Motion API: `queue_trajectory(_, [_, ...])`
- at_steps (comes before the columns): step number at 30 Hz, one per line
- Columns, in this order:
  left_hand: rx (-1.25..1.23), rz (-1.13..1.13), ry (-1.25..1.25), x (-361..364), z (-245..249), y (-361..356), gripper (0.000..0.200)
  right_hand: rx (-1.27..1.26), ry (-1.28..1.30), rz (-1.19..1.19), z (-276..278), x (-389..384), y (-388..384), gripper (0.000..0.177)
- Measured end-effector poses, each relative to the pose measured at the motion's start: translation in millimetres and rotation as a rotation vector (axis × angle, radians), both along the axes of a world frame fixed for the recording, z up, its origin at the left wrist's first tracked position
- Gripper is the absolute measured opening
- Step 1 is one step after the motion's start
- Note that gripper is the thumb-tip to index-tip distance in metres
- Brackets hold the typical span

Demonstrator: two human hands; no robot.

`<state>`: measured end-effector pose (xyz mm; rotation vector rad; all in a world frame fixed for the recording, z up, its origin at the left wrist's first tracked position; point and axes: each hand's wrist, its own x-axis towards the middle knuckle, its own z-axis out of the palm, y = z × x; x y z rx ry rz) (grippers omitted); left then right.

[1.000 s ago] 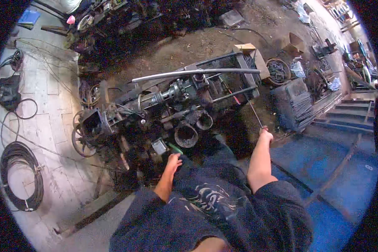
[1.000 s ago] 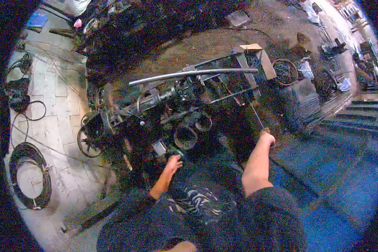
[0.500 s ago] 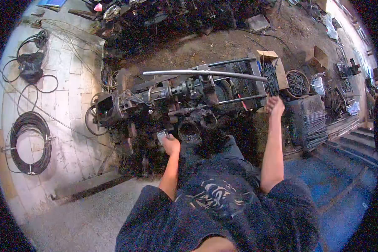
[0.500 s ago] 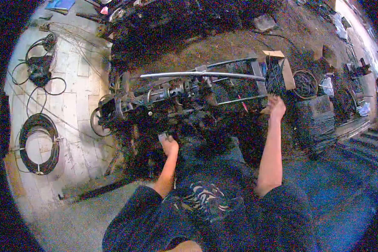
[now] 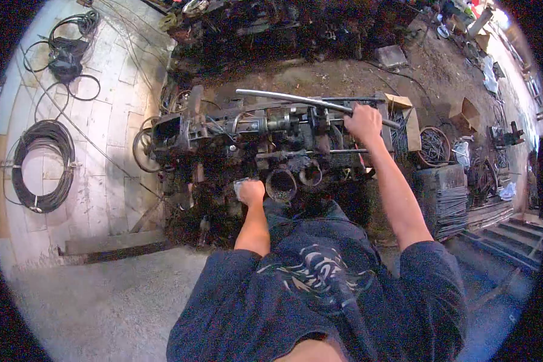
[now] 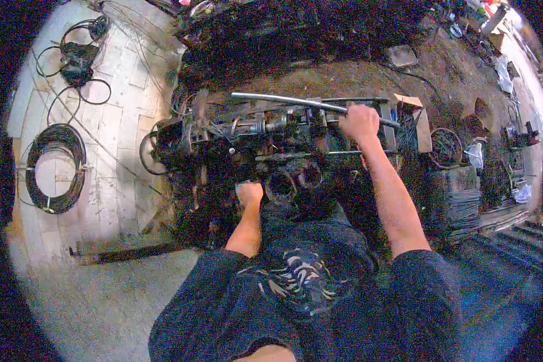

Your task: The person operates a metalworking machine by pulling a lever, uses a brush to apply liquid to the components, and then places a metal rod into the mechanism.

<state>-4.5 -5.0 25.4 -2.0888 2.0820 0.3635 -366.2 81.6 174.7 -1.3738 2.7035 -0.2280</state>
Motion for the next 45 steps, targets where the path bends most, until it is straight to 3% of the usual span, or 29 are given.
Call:
queue_trajectory(2, [-0.036, 0.073, -0.005, 1, -13, -3, 0.034, -0.001, 0.002, -0.119, -12, -3, -3, 0.029])
queue_trajectory(6, [-0.024, 0.168, 0.051, 10, -41, -7, 0.030, -0.044, 0.112, -0.138, -11, 3, -7, 0.023])
queue_trajectory(7, [-0.025, 0.169, 0.052, 5, -24, -3, 0.030, -0.044, 0.113, -0.137, -13, 3, -8, 0.023])
queue_trajectory(9, [0.031, 0.379, 0.172, -7, 8, 5, 0.028, -0.074, 0.170, -0.136, -21, 3, -6, 0.021])
queue_trajectory(12, [0.012, 0.415, 0.215, -3, 0, 6, 0.029, -0.107, 0.208, -0.149, -28, 1, -4, 0.020])
queue_trajectory(20, [0.017, 0.154, 0.060, 3, -17, -2, 0.033, -0.152, 0.207, -0.145, -40, -3, -5, 0.027])
queue_trajectory(22, [-0.013, 0.276, 0.091, -5, -3, 1, 0.034, -0.215, 0.236, -0.135, -41, -5, -4, 0.026])
queue_trajectory(26, [0.032, 0.233, 0.071, -1, -13, -5, 0.033, -0.180, 0.200, -0.143, -41, -4, -2, 0.025])
queue_trajectory(31, [0.059, 0.328, 0.148, -13, 24, 5, 0.031, -0.178, 0.176, -0.168, -33, 0, -3, 0.023])
queue_trajectory(35, [-0.017, 0.369, 0.115, -10, 7, 5, 0.030, -0.202, 0.142, -0.169, -39, -5, -2, 0.024])
queue_trajectory(37, [0.006, 0.340, 0.125, -16, 24, 7, 0.028, -0.230, 0.139, -0.177, -37, -6, -3, 0.025])
queue_trajectory(45, [0.020, 0.307, 0.135, 2, -27, -7, 0.029, -0.259, 0.199, -0.136, -37, -6, 0, 0.028])
